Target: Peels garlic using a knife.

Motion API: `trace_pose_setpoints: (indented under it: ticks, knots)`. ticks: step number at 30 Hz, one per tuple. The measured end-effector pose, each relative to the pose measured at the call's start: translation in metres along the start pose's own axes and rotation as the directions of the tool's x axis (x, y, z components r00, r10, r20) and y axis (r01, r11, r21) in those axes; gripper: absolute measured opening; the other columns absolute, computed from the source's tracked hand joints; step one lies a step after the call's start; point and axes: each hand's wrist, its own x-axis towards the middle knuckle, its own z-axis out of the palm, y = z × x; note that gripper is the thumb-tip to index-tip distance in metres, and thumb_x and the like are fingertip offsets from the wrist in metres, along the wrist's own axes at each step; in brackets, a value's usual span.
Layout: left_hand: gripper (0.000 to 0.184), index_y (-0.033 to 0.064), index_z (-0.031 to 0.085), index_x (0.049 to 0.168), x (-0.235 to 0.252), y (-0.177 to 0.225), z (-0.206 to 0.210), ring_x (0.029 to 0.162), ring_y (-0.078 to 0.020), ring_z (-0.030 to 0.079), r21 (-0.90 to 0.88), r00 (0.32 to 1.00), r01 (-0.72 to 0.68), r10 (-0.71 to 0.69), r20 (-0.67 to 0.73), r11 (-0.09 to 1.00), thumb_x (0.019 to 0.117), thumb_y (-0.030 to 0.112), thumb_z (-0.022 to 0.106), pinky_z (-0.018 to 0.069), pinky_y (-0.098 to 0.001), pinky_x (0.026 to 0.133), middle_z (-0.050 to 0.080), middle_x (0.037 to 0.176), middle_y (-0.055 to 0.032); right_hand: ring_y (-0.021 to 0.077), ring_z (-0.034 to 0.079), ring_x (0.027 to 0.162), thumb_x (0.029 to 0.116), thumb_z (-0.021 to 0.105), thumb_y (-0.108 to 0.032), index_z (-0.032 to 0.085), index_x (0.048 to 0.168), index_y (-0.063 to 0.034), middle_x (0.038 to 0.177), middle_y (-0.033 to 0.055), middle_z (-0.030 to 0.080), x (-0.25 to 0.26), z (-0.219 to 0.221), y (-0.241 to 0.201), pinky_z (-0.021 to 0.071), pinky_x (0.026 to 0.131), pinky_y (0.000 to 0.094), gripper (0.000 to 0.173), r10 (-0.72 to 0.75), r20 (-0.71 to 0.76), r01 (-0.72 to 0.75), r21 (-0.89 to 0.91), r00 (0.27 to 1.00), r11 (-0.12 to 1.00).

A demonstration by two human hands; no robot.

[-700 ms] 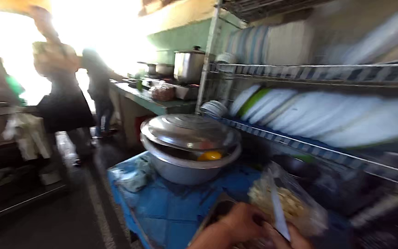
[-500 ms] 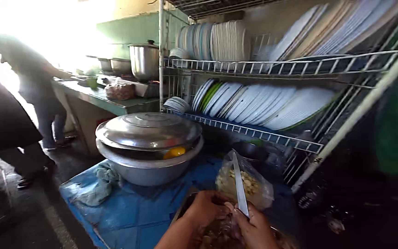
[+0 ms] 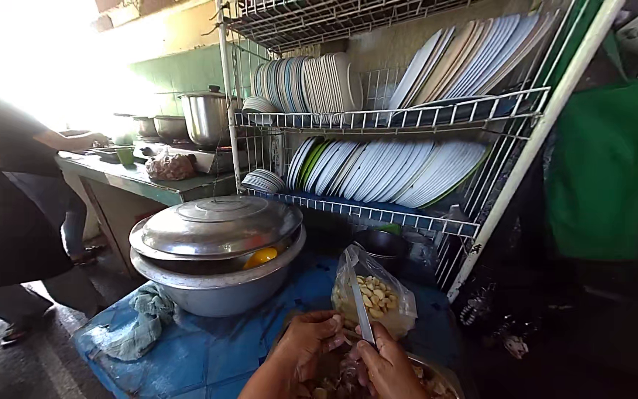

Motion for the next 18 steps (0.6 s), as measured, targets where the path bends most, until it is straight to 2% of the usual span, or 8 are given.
trace_pose_setpoints:
  ticks: [2, 5, 8, 13, 18]
  knots:
    - [0.021, -0.0053, 0.061, 0.123, -0.001, 0.002, -0.001, 0.078, -0.0180, 0.070, 0.067, 1.000, 0.005, -0.007, 0.023, 0.998, 0.1046, 0.002, 0.052, 0.0608, -0.0312, 0.074, 0.069, 0.096, -0.0119, 0.0153, 0.062, 0.056, 0.1010, 0.046, -0.005, 0.046, 0.135, 0.0028, 0.086, 0.0091, 0.068, 0.001, -0.002, -0.002, 0.0539, 0.052, 0.0317, 0.035, 0.059, 0.006, -0.059, -0.017, 0.998, 0.998]
    - [0.018, -0.0034, 0.062, 0.119, -0.001, -0.003, -0.002, 0.074, -0.0142, 0.068, 0.204, 0.996, -0.023, 0.006, 0.084, 0.979, 0.1050, 0.002, 0.051, 0.0589, -0.0281, 0.069, 0.069, 0.093, -0.0089, 0.0161, 0.062, 0.057, 0.1009, 0.045, -0.005, 0.046, 0.136, 0.0030, 0.084, 0.0087, 0.067, 0.000, -0.002, -0.001, 0.0540, 0.054, 0.0330, 0.036, 0.039, 0.020, -0.038, -0.042, 0.999, 0.998]
    - [0.015, -0.0035, 0.062, 0.115, 0.000, -0.007, -0.001, 0.077, -0.0144, 0.069, 0.224, 0.992, -0.042, 0.013, 0.129, 0.974, 0.1037, 0.000, 0.053, 0.0602, -0.0292, 0.073, 0.069, 0.092, -0.0082, 0.0187, 0.064, 0.061, 0.1003, 0.044, -0.006, 0.047, 0.132, 0.0035, 0.087, 0.0108, 0.066, 0.000, 0.000, 0.000, 0.0557, 0.058, 0.0365, 0.033, -0.002, 0.055, 0.006, -0.081, 0.998, 0.997]
    - [0.021, -0.0038, 0.063, 0.115, 0.002, -0.010, -0.002, 0.082, -0.0153, 0.070, 0.235, 0.987, -0.075, 0.037, 0.159, 0.969, 0.0952, 0.000, 0.068, 0.0605, -0.0300, 0.078, 0.069, 0.097, -0.0087, 0.0187, 0.062, 0.059, 0.1011, 0.045, -0.007, 0.045, 0.132, 0.0016, 0.085, 0.0103, 0.064, 0.004, 0.001, 0.005, 0.0556, 0.057, 0.0367, 0.032, 0.031, 0.040, -0.026, -0.113, 0.999, 0.993]
    - [0.018, -0.0010, 0.066, 0.109, 0.003, -0.010, -0.004, 0.079, -0.0121, 0.067, 0.306, 0.991, -0.093, 0.058, 0.124, 0.947, 0.0920, -0.002, 0.071, 0.0583, -0.0274, 0.073, 0.069, 0.093, -0.0055, 0.0163, 0.062, 0.059, 0.1015, 0.045, -0.010, 0.046, 0.130, -0.0001, 0.082, 0.0072, 0.063, 0.002, 0.002, 0.000, 0.0552, 0.056, 0.0342, 0.030, 0.034, 0.081, -0.026, -0.105, 0.996, 0.994]
